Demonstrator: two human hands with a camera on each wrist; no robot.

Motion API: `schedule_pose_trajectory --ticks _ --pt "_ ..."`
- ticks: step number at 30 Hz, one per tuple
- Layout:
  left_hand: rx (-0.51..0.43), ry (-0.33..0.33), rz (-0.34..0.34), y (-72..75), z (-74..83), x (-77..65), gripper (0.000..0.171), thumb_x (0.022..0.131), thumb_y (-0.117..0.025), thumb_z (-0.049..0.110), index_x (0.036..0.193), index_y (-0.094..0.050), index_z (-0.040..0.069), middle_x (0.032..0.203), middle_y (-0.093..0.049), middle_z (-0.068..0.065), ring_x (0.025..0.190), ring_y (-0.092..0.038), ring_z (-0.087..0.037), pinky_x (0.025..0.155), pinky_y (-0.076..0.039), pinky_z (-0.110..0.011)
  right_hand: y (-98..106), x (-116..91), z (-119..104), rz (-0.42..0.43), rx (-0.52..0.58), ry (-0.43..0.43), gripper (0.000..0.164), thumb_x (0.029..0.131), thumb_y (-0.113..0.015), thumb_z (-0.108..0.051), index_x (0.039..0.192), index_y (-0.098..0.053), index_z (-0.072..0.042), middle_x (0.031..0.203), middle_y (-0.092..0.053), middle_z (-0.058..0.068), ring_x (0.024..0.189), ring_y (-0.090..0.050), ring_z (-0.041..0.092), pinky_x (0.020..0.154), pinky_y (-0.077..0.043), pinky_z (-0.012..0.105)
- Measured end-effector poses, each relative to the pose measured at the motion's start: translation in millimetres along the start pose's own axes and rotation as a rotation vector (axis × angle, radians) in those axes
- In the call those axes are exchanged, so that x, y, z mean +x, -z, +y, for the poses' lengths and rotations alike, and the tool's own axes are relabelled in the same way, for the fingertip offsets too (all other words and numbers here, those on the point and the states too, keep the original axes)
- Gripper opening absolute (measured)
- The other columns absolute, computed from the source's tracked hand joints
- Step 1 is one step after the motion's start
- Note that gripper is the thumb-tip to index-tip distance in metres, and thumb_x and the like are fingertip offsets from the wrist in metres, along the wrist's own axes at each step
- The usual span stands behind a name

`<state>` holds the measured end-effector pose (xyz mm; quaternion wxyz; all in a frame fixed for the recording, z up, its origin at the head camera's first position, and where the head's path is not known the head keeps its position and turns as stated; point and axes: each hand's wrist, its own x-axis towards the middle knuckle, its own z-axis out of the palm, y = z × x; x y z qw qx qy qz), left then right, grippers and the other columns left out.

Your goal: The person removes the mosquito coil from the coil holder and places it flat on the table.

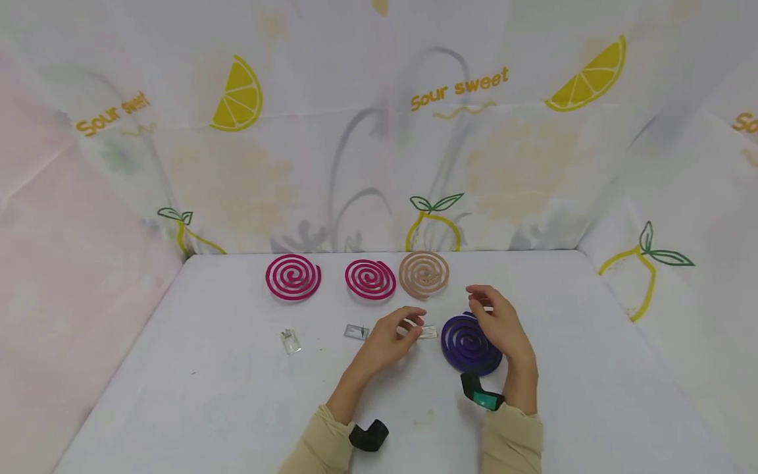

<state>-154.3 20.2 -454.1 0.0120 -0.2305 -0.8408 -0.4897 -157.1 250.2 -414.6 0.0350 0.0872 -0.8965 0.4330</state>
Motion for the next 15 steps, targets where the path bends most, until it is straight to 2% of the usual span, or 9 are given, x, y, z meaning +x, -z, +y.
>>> schedule_pose_trajectory --ticks 5,10,15 --pt "0.035 -0.026 -0.010 16.4 -1.3 11.3 0.028 0.091 -0.058 0.008 0.120 -0.060 0.006 0.100 -0.067 -0.007 0.088 -0.066 -0.017 0.078 -0.053 -0.027 -7 7 -6 -0.040 -0.001 0.026 0.034 0.098 -0.049 -0.015 0.129 -0.051 -0.001 0.118 -0.060 0.022 0.110 -0.055 0.026 0.086 -0.043 0.018" --pt "0.076 -0.052 -0.035 30.6 -0.4 22.3 0.027 0.092 -0.058 0.009 0.118 -0.060 0.004 0.102 -0.066 -0.007 0.089 -0.066 -0.019 0.081 -0.054 -0.034 -13 11 -11 -0.080 -0.011 0.052 0.033 0.097 -0.051 -0.015 0.128 -0.051 -0.003 0.116 -0.060 0.020 0.110 -0.056 0.029 0.086 -0.046 0.024" --pt "0.118 -0.068 -0.048 40.4 -1.6 29.9 0.026 0.092 -0.058 0.009 0.117 -0.060 0.002 0.105 -0.065 -0.009 0.091 -0.065 -0.019 0.081 -0.054 -0.030 -22 13 -14 -0.117 -0.055 0.101 0.030 0.096 -0.053 -0.011 0.125 -0.052 -0.003 0.113 -0.061 0.019 0.106 -0.058 0.029 0.083 -0.049 0.029"
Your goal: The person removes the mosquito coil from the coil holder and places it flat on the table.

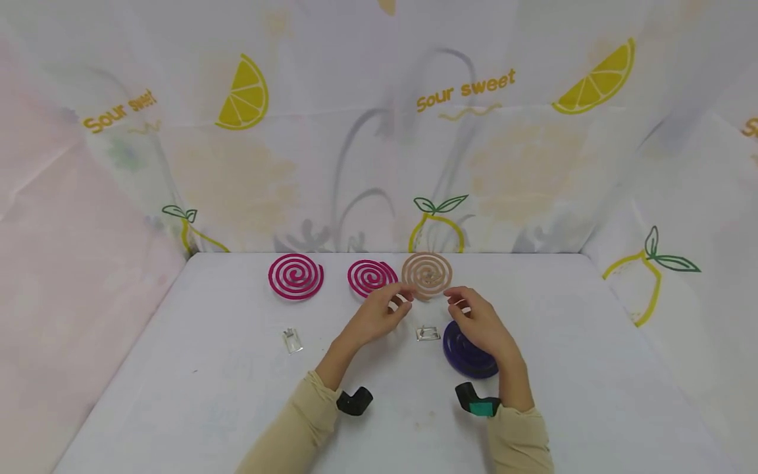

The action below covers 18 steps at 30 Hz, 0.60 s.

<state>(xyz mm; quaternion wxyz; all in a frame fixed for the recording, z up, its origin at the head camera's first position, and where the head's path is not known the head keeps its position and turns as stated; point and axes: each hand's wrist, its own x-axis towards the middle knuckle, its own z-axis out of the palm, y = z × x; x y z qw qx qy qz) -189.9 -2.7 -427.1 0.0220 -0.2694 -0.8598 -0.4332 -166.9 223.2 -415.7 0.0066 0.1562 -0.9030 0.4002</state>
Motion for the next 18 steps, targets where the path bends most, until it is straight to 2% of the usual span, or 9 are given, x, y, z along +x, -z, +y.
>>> schedule_pose_trajectory --ticks 5,9,12,18 --pt "0.030 0.017 -0.017 5.4 -3.9 5.4 0.029 0.093 -0.057 0.011 0.121 -0.059 0.004 0.107 -0.065 -0.008 0.091 -0.065 -0.017 0.077 -0.052 -0.021 -7 4 1 -0.010 -0.052 0.075 0.027 0.093 -0.055 -0.004 0.120 -0.054 0.000 0.114 -0.061 0.019 0.100 -0.060 0.028 0.076 -0.049 0.027" --pt "0.049 -0.008 -0.020 8.1 -7.3 8.8 0.030 0.093 -0.057 0.009 0.122 -0.059 0.004 0.106 -0.065 -0.009 0.090 -0.065 -0.019 0.077 -0.054 -0.026 -12 8 0 -0.009 -0.098 0.134 0.027 0.090 -0.055 0.000 0.117 -0.055 0.001 0.111 -0.061 0.019 0.095 -0.061 0.026 0.073 -0.051 0.026" --pt "0.072 -0.026 -0.016 10.0 -9.5 11.6 0.029 0.092 -0.057 0.009 0.120 -0.059 0.003 0.104 -0.066 -0.009 0.089 -0.066 -0.019 0.079 -0.054 -0.031 -14 10 -1 -0.017 -0.124 0.152 0.028 0.090 -0.055 0.000 0.118 -0.055 0.001 0.108 -0.061 0.018 0.094 -0.061 0.025 0.074 -0.052 0.030" --pt "0.159 -0.042 0.012 14.9 -13.3 18.4 0.026 0.091 -0.059 0.011 0.116 -0.061 0.006 0.100 -0.066 -0.006 0.088 -0.064 -0.015 0.077 -0.051 -0.025 -14 13 -1 -0.025 -0.188 0.166 0.029 0.089 -0.057 -0.002 0.118 -0.055 0.001 0.104 -0.060 0.019 0.092 -0.062 0.029 0.076 -0.052 0.042"
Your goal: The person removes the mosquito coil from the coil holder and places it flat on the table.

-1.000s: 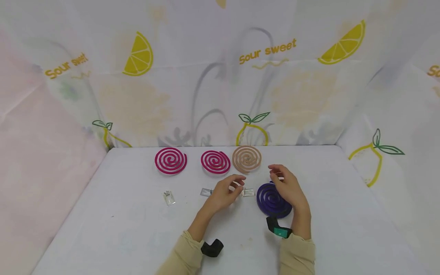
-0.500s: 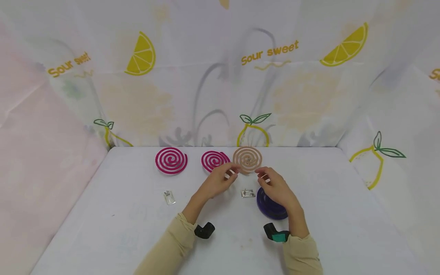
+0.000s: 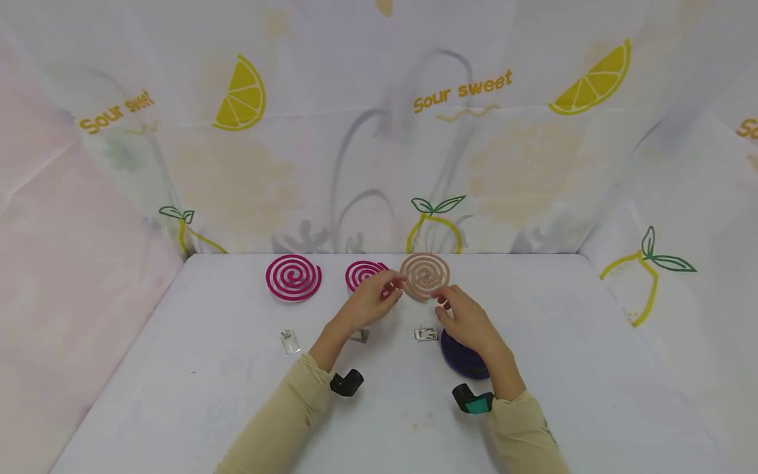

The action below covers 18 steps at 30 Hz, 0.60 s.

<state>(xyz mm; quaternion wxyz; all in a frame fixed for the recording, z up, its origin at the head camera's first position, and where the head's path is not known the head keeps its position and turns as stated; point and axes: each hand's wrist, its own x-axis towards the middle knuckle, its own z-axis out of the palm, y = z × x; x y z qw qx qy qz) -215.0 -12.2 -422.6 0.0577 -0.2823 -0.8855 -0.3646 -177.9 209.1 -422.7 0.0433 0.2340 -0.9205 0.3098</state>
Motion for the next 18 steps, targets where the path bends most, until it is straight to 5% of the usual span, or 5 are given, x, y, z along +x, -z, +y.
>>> schedule_pose_trajectory --ticks 9,18 --pt "-0.012 -0.051 0.039 7.9 -7.4 14.3 0.023 0.090 -0.056 0.005 0.112 -0.062 0.001 0.097 -0.065 -0.011 0.085 -0.061 -0.019 0.078 -0.050 -0.026 0 8 14 0.023 0.033 -0.027 0.036 0.089 -0.057 -0.004 0.123 -0.049 0.006 0.106 -0.058 0.022 0.090 -0.063 0.031 0.074 -0.052 0.040" --pt "-0.031 0.022 0.035 6.5 -24.1 28.1 0.028 0.089 -0.058 0.005 0.116 -0.059 0.000 0.107 -0.063 -0.018 0.095 -0.063 -0.024 0.086 -0.050 -0.033 3 20 26 0.078 0.121 -0.168 0.039 0.091 -0.054 -0.005 0.127 -0.044 0.006 0.107 -0.058 0.026 0.091 -0.063 0.037 0.077 -0.051 0.043"
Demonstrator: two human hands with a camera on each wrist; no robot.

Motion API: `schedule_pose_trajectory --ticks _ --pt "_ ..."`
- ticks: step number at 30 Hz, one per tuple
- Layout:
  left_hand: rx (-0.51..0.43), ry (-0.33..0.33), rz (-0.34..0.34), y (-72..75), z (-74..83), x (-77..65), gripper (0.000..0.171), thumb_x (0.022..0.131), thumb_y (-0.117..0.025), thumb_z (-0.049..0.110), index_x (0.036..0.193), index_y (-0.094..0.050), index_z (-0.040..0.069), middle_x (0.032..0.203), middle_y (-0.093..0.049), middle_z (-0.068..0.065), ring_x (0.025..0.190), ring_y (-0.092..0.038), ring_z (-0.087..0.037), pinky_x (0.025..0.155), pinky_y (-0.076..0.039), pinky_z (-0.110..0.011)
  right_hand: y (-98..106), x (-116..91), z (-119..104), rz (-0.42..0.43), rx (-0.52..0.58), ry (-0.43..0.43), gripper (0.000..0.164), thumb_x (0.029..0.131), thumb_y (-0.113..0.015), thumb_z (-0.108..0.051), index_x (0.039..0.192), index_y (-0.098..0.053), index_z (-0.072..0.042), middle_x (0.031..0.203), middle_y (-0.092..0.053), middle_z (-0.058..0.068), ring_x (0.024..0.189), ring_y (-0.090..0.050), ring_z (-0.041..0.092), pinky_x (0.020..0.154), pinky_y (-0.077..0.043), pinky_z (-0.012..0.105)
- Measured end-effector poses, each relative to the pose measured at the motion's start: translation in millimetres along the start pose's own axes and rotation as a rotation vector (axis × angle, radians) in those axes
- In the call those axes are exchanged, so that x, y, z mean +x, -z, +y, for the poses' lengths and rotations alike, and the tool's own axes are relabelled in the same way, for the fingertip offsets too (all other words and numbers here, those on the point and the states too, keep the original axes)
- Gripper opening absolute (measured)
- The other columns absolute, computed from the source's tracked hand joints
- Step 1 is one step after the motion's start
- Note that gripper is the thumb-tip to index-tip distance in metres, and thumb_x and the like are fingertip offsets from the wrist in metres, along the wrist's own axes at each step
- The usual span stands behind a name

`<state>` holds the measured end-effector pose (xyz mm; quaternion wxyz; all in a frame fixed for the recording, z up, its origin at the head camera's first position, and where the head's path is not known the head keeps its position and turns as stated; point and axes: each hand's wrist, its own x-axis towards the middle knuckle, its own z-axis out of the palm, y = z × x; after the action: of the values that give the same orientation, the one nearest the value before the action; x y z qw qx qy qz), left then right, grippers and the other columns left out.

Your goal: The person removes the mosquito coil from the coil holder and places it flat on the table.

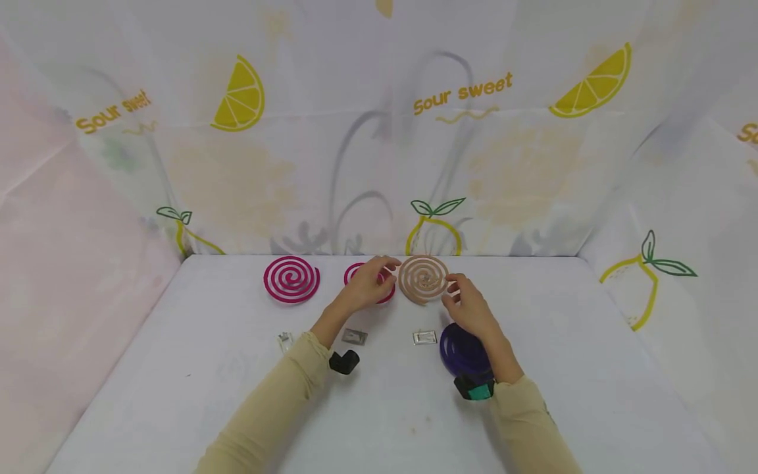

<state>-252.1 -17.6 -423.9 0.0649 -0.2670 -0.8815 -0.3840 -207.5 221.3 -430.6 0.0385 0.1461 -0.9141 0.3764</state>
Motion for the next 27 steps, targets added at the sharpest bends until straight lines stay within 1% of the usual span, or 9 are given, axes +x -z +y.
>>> schedule_pose_trajectory --ticks 3,6,9,11,15,19,25,27 --pt "-0.034 0.022 -0.015 -0.1 -3.5 4.5 0.030 0.089 -0.059 0.005 0.118 -0.057 -0.001 0.111 -0.062 -0.020 0.098 -0.062 -0.026 0.089 -0.050 -0.034 2 6 2 -0.012 0.040 -0.089 0.043 0.092 -0.052 -0.008 0.131 -0.040 0.006 0.110 -0.057 0.026 0.095 -0.062 0.039 0.076 -0.051 0.040" --pt "-0.059 0.062 -0.031 -1.2 -6.0 8.2 0.033 0.089 -0.058 0.006 0.121 -0.055 0.000 0.115 -0.060 -0.020 0.100 -0.063 -0.026 0.089 -0.050 -0.034 4 12 4 -0.031 0.078 -0.178 0.046 0.093 -0.051 -0.012 0.134 -0.037 0.005 0.114 -0.056 0.026 0.098 -0.061 0.038 0.073 -0.050 0.032" --pt "-0.066 0.109 -0.043 -3.2 -7.8 11.5 0.035 0.091 -0.058 0.009 0.125 -0.054 0.002 0.119 -0.059 -0.018 0.102 -0.064 -0.025 0.090 -0.051 -0.033 4 18 7 -0.050 0.116 -0.234 0.049 0.093 -0.050 -0.012 0.136 -0.033 0.006 0.116 -0.054 0.028 0.096 -0.062 0.035 0.069 -0.049 0.025" --pt "-0.053 0.126 -0.049 -4.9 -8.8 14.0 0.036 0.091 -0.057 0.010 0.127 -0.053 0.002 0.121 -0.059 -0.018 0.103 -0.064 -0.025 0.090 -0.051 -0.034 3 21 9 -0.056 0.136 -0.262 0.050 0.093 -0.049 -0.011 0.136 -0.032 0.006 0.116 -0.054 0.029 0.091 -0.063 0.031 0.066 -0.049 0.023" --pt "-0.014 0.154 -0.069 -7.0 -10.3 18.8 0.039 0.092 -0.055 0.012 0.130 -0.051 0.003 0.124 -0.058 -0.016 0.104 -0.064 -0.024 0.091 -0.050 -0.034 3 27 11 -0.067 0.161 -0.292 0.049 0.094 -0.048 -0.011 0.136 -0.031 0.008 0.114 -0.055 0.030 0.084 -0.064 0.024 0.063 -0.049 0.023" --pt "-0.021 0.190 -0.098 -6.5 -11.6 23.5 0.042 0.093 -0.054 0.012 0.134 -0.049 0.003 0.128 -0.056 -0.017 0.108 -0.063 -0.024 0.092 -0.050 -0.034 1 32 14 -0.074 0.187 -0.297 0.048 0.093 -0.049 -0.010 0.135 -0.032 0.009 0.109 -0.056 0.030 0.080 -0.063 0.020 0.060 -0.049 0.023" --pt "-0.032 0.232 -0.136 -7.6 -13.8 30.3 0.044 0.094 -0.053 0.014 0.136 -0.047 0.004 0.131 -0.055 -0.016 0.112 -0.061 -0.025 0.094 -0.050 -0.035 -4 36 18 -0.067 0.188 -0.316 0.048 0.092 -0.050 -0.012 0.134 -0.035 0.007 0.099 -0.060 0.023 0.070 -0.058 0.013 0.058 -0.047 0.023" --pt "-0.032 0.238 -0.142 -8.7 -14.4 32.8 0.044 0.094 -0.053 0.014 0.136 -0.047 0.004 0.131 -0.054 -0.016 0.112 -0.061 -0.025 0.094 -0.049 -0.035 -6 36 19 -0.065 0.172 -0.312 0.047 0.092 -0.050 -0.012 0.133 -0.035 0.008 0.096 -0.061 0.021 0.066 -0.056 0.010 0.057 -0.047 0.022"
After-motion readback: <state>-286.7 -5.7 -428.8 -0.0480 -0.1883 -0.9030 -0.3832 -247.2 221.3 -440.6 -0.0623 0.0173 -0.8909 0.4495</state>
